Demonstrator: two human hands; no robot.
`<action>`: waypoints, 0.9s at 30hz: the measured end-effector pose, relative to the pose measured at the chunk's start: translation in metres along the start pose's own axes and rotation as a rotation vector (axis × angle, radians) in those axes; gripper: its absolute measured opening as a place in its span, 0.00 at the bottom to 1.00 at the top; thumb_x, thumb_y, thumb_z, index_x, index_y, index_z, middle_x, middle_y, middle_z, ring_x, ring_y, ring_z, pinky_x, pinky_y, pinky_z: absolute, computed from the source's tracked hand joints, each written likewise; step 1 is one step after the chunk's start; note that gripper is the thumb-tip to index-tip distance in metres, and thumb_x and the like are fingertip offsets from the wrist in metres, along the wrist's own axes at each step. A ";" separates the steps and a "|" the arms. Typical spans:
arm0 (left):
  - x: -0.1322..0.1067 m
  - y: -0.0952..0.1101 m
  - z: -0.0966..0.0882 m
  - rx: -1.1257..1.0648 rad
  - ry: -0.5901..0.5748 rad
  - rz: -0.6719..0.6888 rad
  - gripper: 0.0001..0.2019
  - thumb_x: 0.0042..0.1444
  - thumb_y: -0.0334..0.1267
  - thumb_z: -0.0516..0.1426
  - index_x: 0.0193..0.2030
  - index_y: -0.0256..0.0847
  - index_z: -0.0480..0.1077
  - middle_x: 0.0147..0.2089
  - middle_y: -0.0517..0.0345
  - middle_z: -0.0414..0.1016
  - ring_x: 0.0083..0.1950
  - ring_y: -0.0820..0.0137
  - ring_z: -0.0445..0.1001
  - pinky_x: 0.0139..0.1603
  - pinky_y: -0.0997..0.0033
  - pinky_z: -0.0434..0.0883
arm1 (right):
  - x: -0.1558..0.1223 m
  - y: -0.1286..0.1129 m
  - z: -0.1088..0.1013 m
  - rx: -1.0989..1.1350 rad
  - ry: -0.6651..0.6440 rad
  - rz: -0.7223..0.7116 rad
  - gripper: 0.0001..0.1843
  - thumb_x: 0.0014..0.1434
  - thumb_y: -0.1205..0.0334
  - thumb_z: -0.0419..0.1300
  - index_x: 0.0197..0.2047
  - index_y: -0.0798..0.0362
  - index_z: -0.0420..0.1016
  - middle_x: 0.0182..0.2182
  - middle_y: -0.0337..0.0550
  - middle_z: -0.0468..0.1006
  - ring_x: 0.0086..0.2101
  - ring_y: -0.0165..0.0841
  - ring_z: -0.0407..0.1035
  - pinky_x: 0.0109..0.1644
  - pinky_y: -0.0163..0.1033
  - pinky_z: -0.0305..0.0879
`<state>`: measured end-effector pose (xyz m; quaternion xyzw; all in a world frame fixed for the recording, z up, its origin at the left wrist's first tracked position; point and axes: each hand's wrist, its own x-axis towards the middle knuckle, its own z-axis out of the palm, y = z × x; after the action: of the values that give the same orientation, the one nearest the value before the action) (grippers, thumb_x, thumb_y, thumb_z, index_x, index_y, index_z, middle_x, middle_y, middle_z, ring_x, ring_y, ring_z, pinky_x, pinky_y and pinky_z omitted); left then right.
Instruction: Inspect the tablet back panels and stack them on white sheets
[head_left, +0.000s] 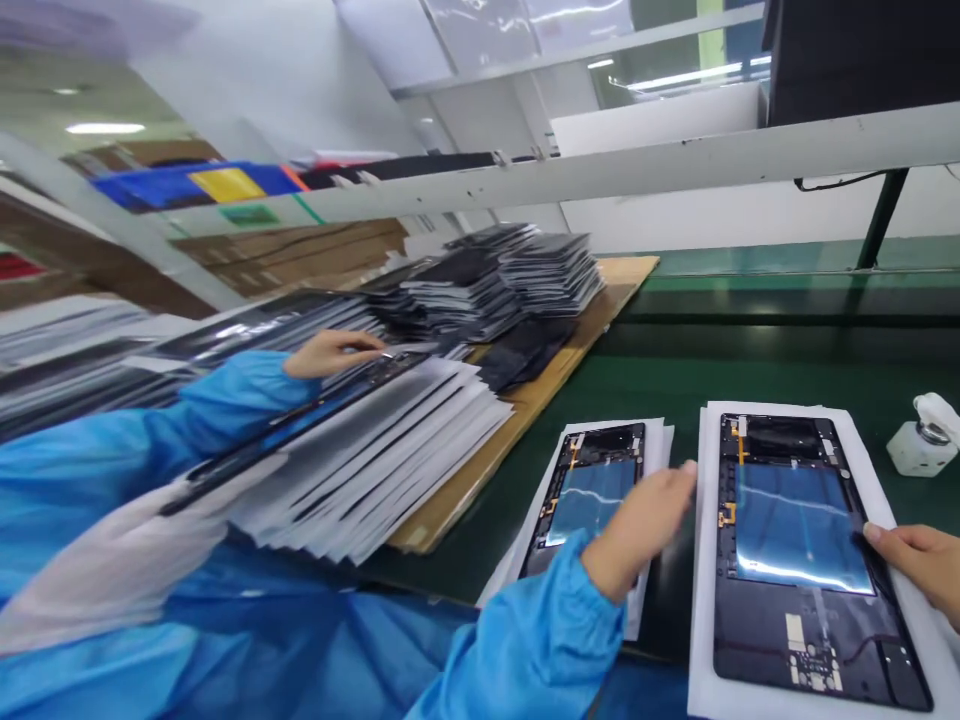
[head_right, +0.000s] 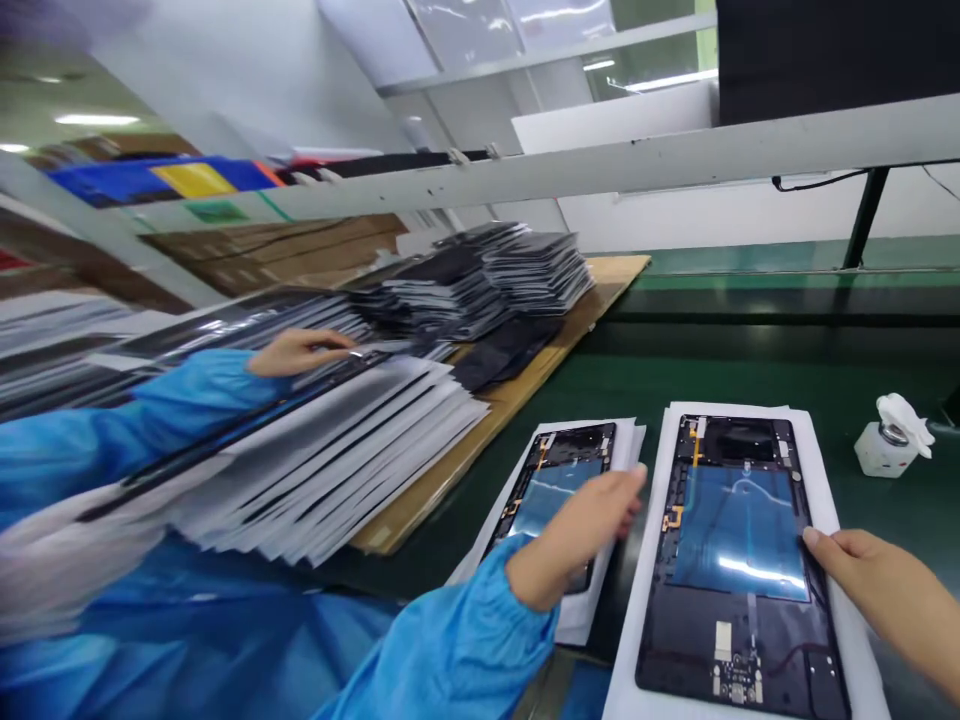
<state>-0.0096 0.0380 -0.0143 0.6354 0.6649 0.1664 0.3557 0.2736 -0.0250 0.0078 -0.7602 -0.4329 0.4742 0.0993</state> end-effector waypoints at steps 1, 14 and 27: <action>-0.005 0.012 0.008 0.008 -0.047 0.011 0.24 0.55 0.54 0.40 0.25 0.37 0.64 0.28 0.53 0.70 0.30 0.67 0.68 0.29 0.72 0.61 | 0.000 -0.002 -0.001 0.016 -0.021 0.011 0.23 0.48 0.40 0.52 0.34 0.48 0.73 0.22 0.42 0.69 0.24 0.35 0.62 0.23 0.36 0.53; -0.031 0.059 0.009 0.597 0.051 0.063 0.20 0.60 0.41 0.38 0.35 0.37 0.68 0.31 0.46 0.72 0.36 0.57 0.72 0.32 0.65 0.62 | -0.005 -0.016 0.002 0.072 -0.098 -0.072 0.13 0.51 0.52 0.52 0.23 0.52 0.62 0.17 0.33 0.54 0.20 0.26 0.50 0.20 0.31 0.45; -0.027 0.056 0.009 0.622 0.162 0.071 0.19 0.60 0.36 0.38 0.34 0.35 0.69 0.30 0.47 0.73 0.35 0.58 0.73 0.32 0.64 0.66 | -0.024 -0.026 0.019 1.044 0.053 -0.067 0.44 0.47 0.60 0.61 0.61 0.37 0.39 0.27 0.34 0.75 0.28 0.37 0.71 0.29 0.38 0.65</action>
<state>0.0360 0.0173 0.0241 0.7210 0.6875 0.0174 0.0847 0.2392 -0.0325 0.0276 -0.6068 -0.1603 0.6041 0.4912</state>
